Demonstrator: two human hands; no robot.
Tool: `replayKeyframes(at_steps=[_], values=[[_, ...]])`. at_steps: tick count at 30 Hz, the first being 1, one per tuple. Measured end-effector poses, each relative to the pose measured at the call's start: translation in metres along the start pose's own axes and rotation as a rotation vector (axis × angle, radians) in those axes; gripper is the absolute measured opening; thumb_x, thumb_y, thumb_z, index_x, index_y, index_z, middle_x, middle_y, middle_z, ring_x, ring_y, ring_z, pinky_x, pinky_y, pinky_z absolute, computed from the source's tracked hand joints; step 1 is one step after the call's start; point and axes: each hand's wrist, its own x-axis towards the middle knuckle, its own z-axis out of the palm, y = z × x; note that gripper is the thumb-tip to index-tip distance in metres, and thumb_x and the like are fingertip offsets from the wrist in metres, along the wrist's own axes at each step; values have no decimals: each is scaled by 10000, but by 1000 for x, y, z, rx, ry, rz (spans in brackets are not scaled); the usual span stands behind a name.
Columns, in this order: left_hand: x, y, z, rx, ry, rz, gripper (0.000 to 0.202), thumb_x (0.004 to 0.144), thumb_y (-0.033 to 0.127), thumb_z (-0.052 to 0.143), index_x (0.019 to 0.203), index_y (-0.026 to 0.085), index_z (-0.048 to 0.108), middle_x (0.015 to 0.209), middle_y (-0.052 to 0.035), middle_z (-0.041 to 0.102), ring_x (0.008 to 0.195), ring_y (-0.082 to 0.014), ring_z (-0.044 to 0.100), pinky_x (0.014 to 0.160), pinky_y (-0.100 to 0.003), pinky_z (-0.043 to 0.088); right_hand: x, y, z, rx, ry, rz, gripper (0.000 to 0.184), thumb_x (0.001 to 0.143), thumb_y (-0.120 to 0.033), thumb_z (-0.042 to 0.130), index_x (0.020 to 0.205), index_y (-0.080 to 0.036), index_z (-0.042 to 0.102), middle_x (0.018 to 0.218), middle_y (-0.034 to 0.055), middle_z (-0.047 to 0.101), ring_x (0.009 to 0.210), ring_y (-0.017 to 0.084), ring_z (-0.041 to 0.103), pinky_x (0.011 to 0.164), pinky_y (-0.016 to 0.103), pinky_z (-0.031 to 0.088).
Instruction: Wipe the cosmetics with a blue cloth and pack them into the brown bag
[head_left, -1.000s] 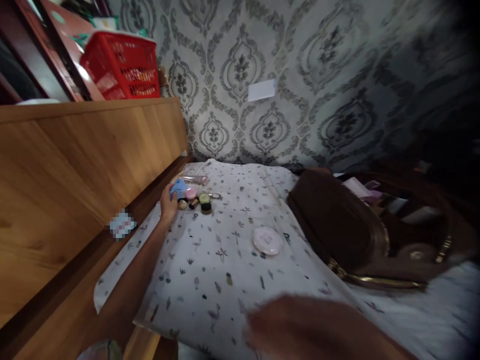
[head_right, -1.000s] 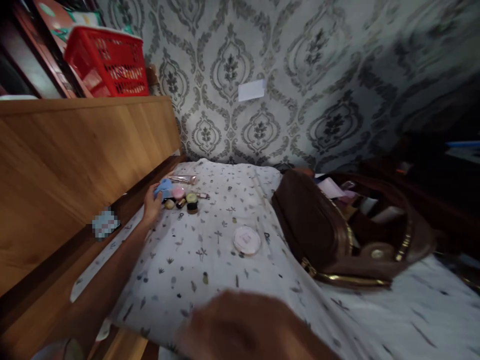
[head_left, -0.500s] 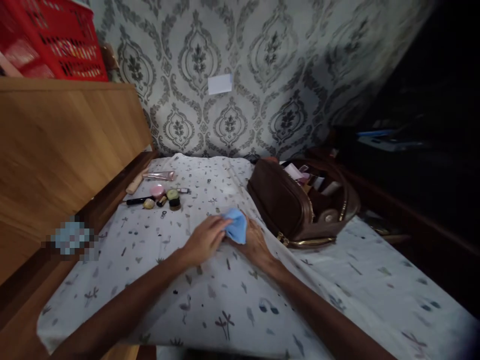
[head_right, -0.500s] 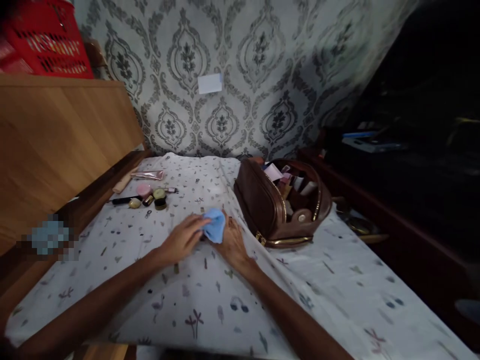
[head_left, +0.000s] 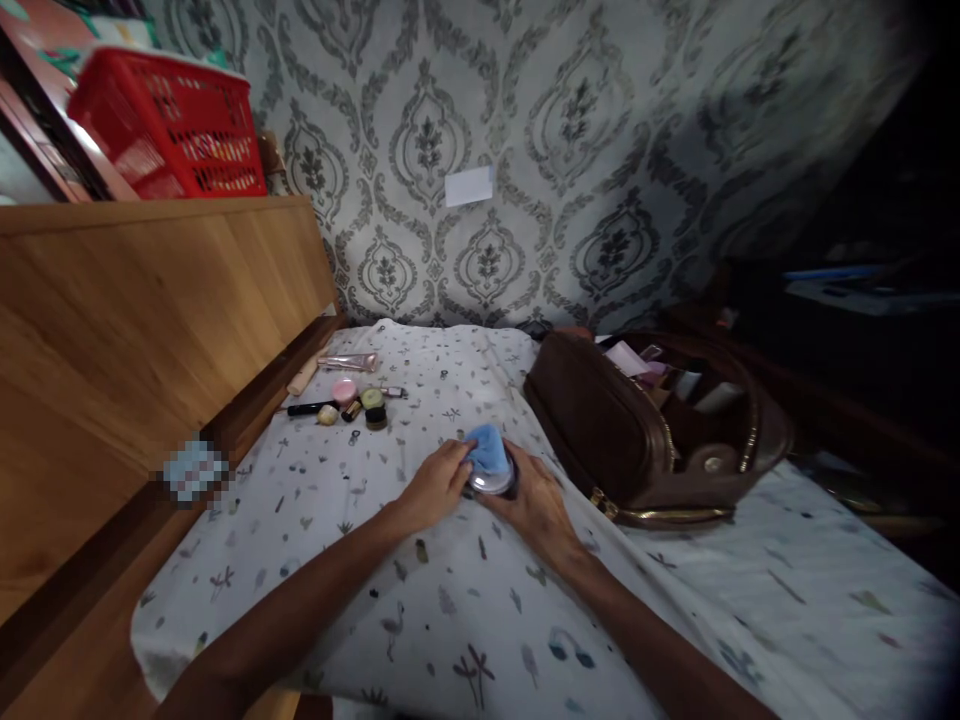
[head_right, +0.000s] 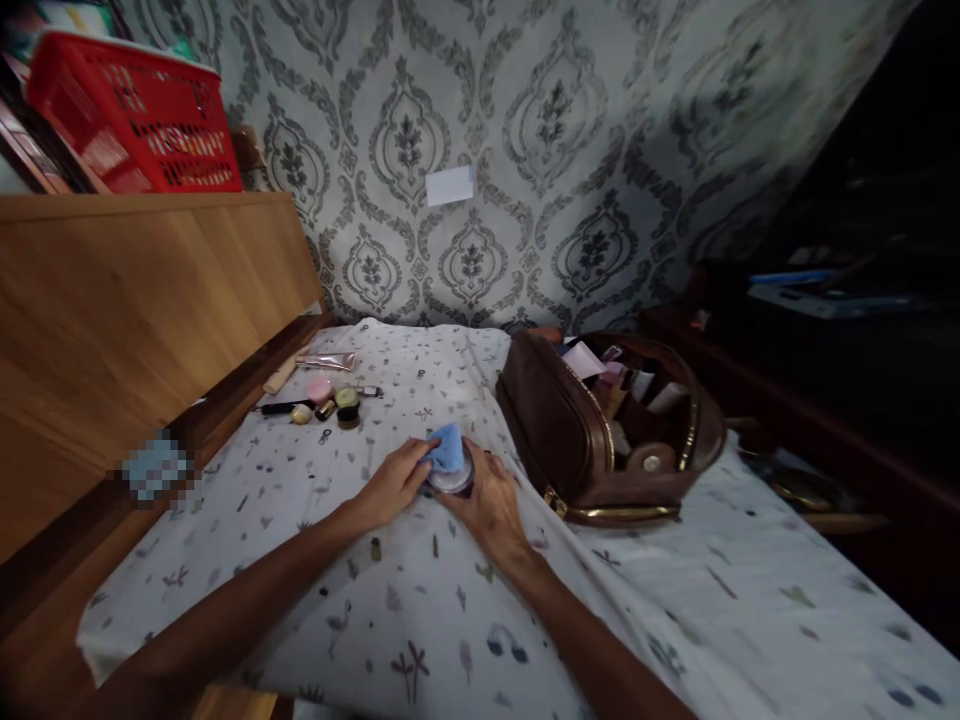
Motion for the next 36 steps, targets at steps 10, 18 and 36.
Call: replayKeyframes(at_steps=[10, 18, 36], values=[[-15, 23, -4, -229, 116, -39, 403, 987, 319, 454, 1326, 172, 615, 1317, -108, 661, 1209, -244, 609, 1094, -392, 448, 3, -12, -8, 647, 37, 295, 731, 580, -515, 848, 1190, -183, 622, 1090, 101, 719, 988, 282, 667, 894, 423, 523], [-20, 48, -5, -123, 164, 109, 440, 1024, 333, 419, 1441, 236, 521, 1465, -113, 522, 1364, -243, 486, 1160, -403, 375, 1, -29, -27, 1276, -190, 421, 488, 632, -511, 861, 968, -194, 705, 1033, 62, 716, 1023, 242, 626, 925, 376, 472], [-19, 53, -7, 52, 130, 221, 428, 1046, 271, 344, 1443, 246, 501, 1558, -95, 441, 1459, -257, 383, 1208, -453, 343, -2, -34, -28, 1677, -369, 508, 329, 693, -353, 883, 936, -220, 705, 832, -27, 725, 796, 128, 660, 806, 278, 537]])
